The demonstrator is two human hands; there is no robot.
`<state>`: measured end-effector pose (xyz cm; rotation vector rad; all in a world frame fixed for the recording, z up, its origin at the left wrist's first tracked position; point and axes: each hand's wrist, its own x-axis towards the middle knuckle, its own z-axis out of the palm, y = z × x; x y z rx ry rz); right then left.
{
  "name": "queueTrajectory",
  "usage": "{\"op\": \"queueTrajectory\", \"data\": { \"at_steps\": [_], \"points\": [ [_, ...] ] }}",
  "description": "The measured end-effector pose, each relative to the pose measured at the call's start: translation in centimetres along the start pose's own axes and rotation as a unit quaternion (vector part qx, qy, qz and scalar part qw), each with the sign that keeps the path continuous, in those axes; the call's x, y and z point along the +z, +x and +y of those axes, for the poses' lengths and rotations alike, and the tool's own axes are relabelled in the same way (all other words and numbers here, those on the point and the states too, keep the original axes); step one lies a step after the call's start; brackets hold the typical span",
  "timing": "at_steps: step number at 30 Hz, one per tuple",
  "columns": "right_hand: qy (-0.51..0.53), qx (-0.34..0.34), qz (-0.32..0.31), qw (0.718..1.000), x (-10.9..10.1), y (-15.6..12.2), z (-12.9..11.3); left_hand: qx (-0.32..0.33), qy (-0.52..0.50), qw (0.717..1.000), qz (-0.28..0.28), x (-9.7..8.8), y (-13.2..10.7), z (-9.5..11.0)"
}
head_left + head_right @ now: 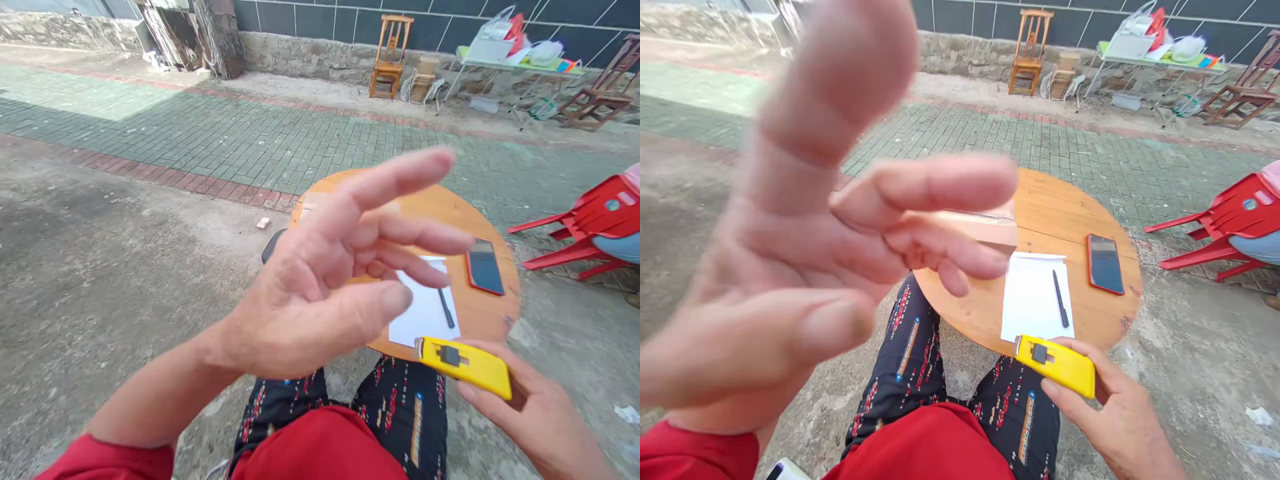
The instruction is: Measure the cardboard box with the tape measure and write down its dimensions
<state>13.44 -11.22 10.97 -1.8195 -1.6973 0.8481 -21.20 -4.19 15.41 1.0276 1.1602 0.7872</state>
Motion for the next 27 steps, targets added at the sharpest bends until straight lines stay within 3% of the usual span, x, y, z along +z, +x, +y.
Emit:
{"op": "queueTrajectory", "data": {
  "at_steps": [2,4,7,10,14,17,19,23,25,27],
  "points": [
    [0.016,0.008,-0.010,1.000,-0.2,-0.2,-0.9,0.042,-0.005,0.999,0.001,2.5,0.0,-0.9],
    [0.040,0.010,-0.031,0.999,-0.3,-0.5,-1.7,0.054,-0.017,0.998,-0.003,4.8,-0.1,-3.0],
    [0.056,-0.010,-0.059,0.997,0.0,-0.7,-2.6,-0.050,-0.103,0.989,-0.094,7.2,-0.2,-7.0],
    [0.035,-0.032,-0.080,0.996,0.9,-0.6,-3.6,-0.101,-0.199,0.961,-0.162,8.3,-0.2,-9.5],
    [0.007,-0.058,-0.097,0.994,2.3,-0.3,-4.6,-0.112,-0.186,0.961,-0.171,8.4,-0.1,-9.9],
    [0.008,-0.075,-0.091,0.993,3.0,-0.4,-4.6,-0.129,-0.159,0.964,-0.173,7.3,0.1,-9.0],
    [0.004,-0.070,-0.074,0.995,3.3,-0.4,-4.4,-0.109,-0.123,0.977,-0.139,5.7,0.5,-7.5],
    [-0.007,-0.028,-0.034,0.999,4.0,-0.1,-3.9,0.010,0.033,0.999,-0.008,1.3,2.4,-1.7],
    [-0.004,-0.007,-0.026,1.000,4.6,0.3,-4.1,0.094,0.119,0.987,0.049,-0.7,4.3,1.8],
    [0.032,0.009,-0.018,0.999,5.5,0.7,-4.7,0.166,0.217,0.958,0.093,-2.0,7.0,4.7]
  ]
}}
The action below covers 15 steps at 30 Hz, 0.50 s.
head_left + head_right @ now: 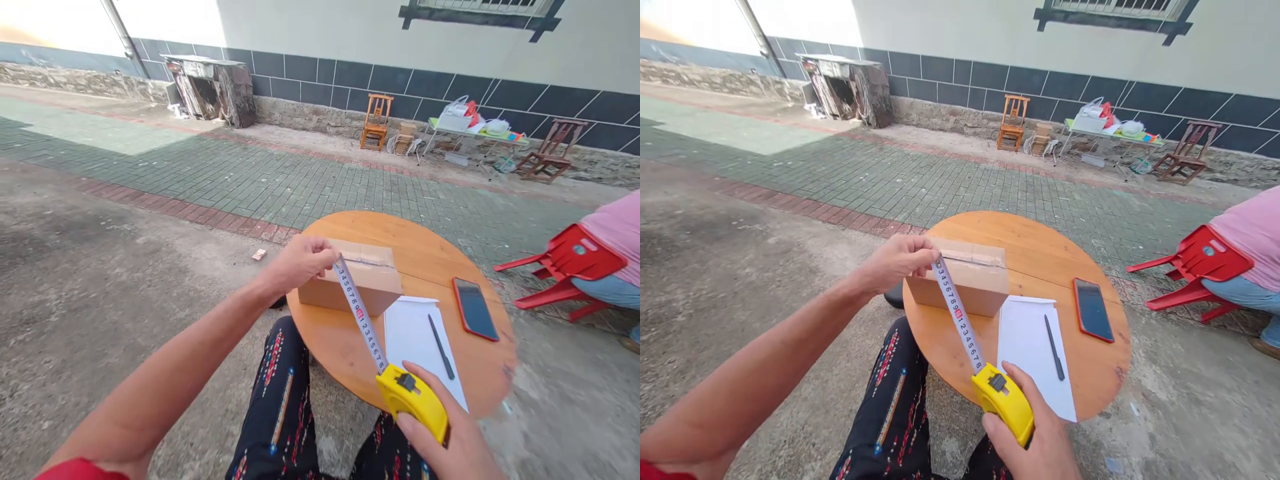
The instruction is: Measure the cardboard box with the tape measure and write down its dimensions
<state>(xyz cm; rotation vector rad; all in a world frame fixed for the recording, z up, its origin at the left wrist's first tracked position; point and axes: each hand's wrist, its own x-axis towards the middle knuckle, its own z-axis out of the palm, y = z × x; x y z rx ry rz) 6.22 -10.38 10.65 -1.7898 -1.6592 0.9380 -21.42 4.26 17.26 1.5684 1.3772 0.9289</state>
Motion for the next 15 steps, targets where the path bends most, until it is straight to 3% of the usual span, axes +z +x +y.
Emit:
{"op": "queueTrajectory", "data": {
  "at_steps": [3,7,11,15],
  "points": [
    [0.092,0.000,0.000,0.996,1.7,0.6,-1.7,0.037,0.059,0.998,-0.001,-0.5,5.2,0.6],
    [0.182,0.012,-0.016,0.983,4.2,1.4,-4.1,0.055,0.112,0.992,-0.027,0.8,9.8,-0.3],
    [0.234,0.042,-0.062,0.969,5.6,1.9,-5.3,0.067,0.141,0.987,-0.042,1.7,11.5,-1.7],
    [0.264,0.059,-0.094,0.958,5.3,2.0,-5.8,0.071,0.148,0.984,-0.067,2.1,11.6,-2.6]
  ]
}}
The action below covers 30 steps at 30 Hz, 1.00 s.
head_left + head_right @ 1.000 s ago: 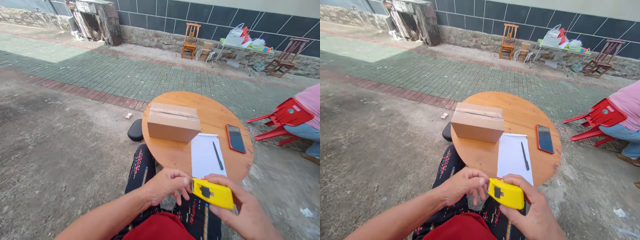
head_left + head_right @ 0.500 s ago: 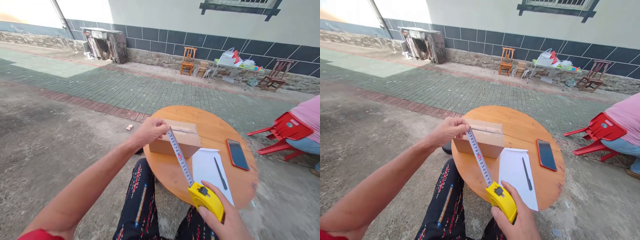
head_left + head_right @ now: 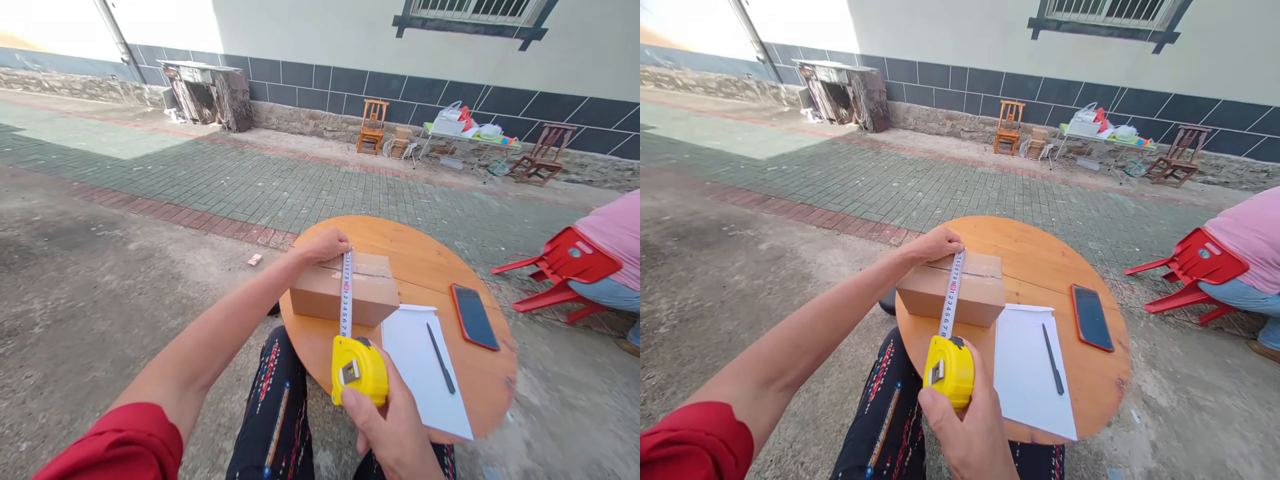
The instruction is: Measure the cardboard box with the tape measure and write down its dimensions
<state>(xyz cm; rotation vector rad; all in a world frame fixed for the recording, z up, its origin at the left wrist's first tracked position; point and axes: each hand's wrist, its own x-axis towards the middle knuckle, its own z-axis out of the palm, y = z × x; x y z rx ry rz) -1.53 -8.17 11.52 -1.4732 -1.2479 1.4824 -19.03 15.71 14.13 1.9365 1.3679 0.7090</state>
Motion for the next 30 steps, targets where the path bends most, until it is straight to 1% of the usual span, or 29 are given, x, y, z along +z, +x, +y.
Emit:
{"op": "queueTrajectory", "data": {
  "at_steps": [4,8,10,14,17,19,20,22,23,24,25,27,28,30],
  "points": [
    [0.002,0.012,-0.017,1.000,-0.5,-0.2,-0.4,0.000,-0.003,1.000,-0.023,0.1,0.0,-0.5],
    [0.003,0.025,-0.014,1.000,-0.6,-0.2,-0.4,-0.002,-0.009,0.999,-0.034,-0.2,0.1,-1.0],
    [0.005,0.021,-0.012,1.000,-0.5,-0.1,-0.5,0.001,-0.012,0.999,-0.033,-0.1,0.2,-1.2],
    [-0.009,-0.008,-0.014,1.000,-0.5,0.0,-0.8,0.010,-0.026,1.000,-0.008,0.2,0.1,-0.9],
    [-0.044,-0.031,-0.004,0.999,-1.1,-0.2,-0.8,0.019,-0.046,0.998,0.044,-0.6,-0.8,0.0],
    [-0.098,-0.053,0.016,0.994,-2.0,-0.4,-0.3,0.035,-0.060,0.993,0.092,-1.6,-2.8,0.8],
    [-0.136,-0.069,0.026,0.988,-2.7,-0.5,0.1,0.045,-0.064,0.990,0.116,-2.1,-4.3,1.1],
    [-0.220,-0.120,0.032,0.968,-4.3,-0.5,1.1,0.068,-0.068,0.982,0.165,-2.4,-8.2,1.3],
    [-0.260,-0.152,0.027,0.953,-5.2,-0.3,1.8,0.082,-0.067,0.975,0.195,-2.2,-10.5,1.1],
    [-0.296,-0.187,0.019,0.936,-6.1,0.0,2.5,0.094,-0.074,0.964,0.237,-1.5,-12.8,0.7],
    [-0.327,-0.220,0.009,0.919,-6.9,0.4,3.2,0.085,-0.082,0.957,0.266,-0.6,-15.0,0.0],
    [-0.374,-0.265,-0.005,0.889,-8.4,1.6,4.4,0.042,-0.109,0.946,0.302,2.1,-18.6,-1.9],
    [-0.392,-0.274,-0.010,0.878,-8.9,2.3,4.8,0.020,-0.127,0.941,0.313,3.6,-19.9,-2.9],
    [-0.417,-0.267,-0.018,0.868,-9.8,3.6,5.1,-0.020,-0.148,0.932,0.330,6.4,-21.1,-4.8]
  ]
}}
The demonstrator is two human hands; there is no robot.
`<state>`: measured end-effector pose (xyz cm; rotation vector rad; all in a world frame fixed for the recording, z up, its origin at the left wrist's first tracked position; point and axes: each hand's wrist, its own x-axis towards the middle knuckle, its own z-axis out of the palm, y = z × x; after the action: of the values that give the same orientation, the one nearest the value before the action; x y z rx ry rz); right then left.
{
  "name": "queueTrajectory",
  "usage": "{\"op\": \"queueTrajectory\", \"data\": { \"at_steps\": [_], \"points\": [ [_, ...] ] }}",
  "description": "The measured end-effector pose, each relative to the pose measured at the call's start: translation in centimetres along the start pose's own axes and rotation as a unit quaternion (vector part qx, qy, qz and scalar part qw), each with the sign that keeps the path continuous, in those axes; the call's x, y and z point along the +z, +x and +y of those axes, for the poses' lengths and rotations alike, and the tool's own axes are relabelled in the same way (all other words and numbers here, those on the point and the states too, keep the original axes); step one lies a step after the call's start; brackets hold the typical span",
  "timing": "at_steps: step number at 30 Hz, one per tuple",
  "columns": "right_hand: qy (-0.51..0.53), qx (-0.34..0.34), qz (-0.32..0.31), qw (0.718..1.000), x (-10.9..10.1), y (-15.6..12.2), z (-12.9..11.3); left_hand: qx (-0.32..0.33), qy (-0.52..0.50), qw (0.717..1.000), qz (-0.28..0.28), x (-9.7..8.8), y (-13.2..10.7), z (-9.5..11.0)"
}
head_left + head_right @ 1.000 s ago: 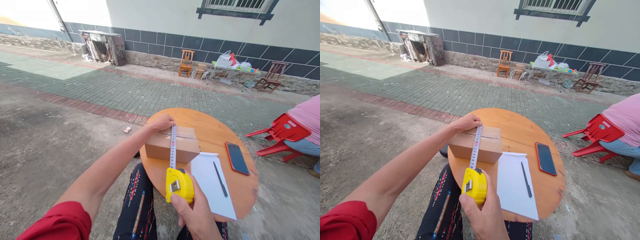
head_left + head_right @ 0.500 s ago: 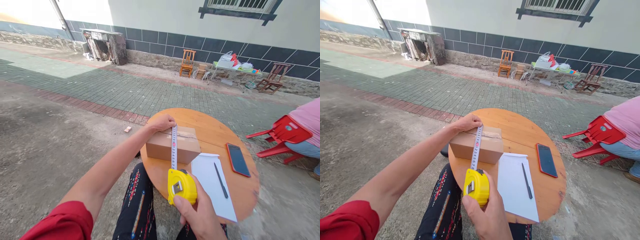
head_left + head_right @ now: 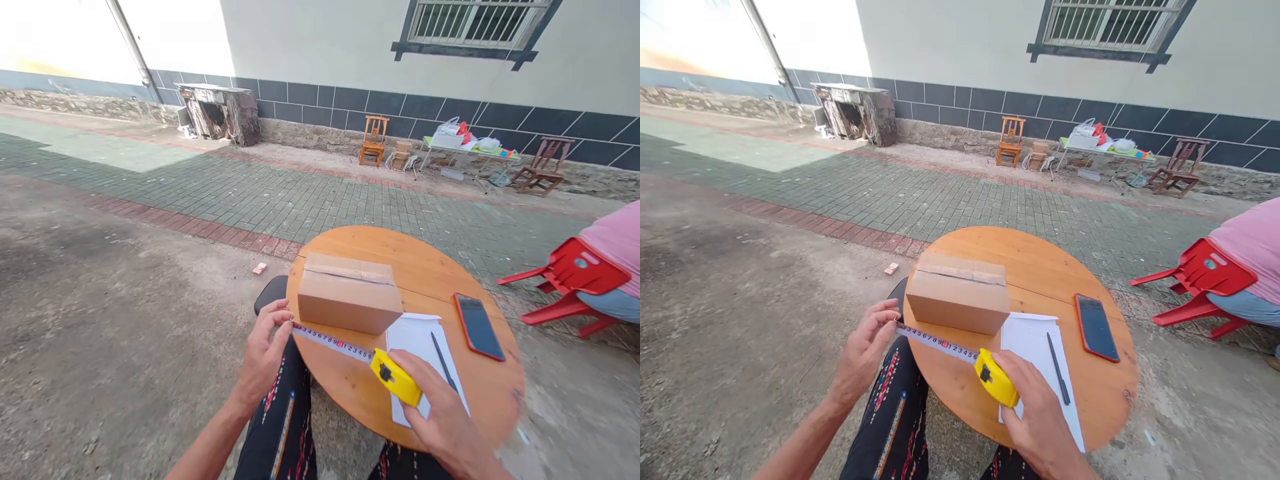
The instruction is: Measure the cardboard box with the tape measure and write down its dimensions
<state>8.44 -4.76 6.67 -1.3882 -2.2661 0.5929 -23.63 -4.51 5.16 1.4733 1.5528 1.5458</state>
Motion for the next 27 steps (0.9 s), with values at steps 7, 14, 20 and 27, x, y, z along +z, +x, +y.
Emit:
{"op": "queueTrajectory", "data": {
  "at_steps": [7,14,20,27],
  "points": [
    [0.013,0.071,-0.060,0.996,-2.4,4.4,0.9,-0.018,-0.013,0.999,0.029,3.8,1.0,-2.5],
    [0.101,0.052,-0.084,0.990,-4.5,10.3,0.5,-0.048,-0.005,0.999,0.024,5.2,8.1,-0.2],
    [0.255,0.113,-0.143,0.950,-6.3,16.7,1.0,-0.126,0.041,0.990,-0.056,7.5,17.3,1.0],
    [0.334,0.163,-0.172,0.912,-8.4,19.7,0.8,-0.185,0.089,0.968,-0.147,7.9,20.8,1.6]
  ]
}}
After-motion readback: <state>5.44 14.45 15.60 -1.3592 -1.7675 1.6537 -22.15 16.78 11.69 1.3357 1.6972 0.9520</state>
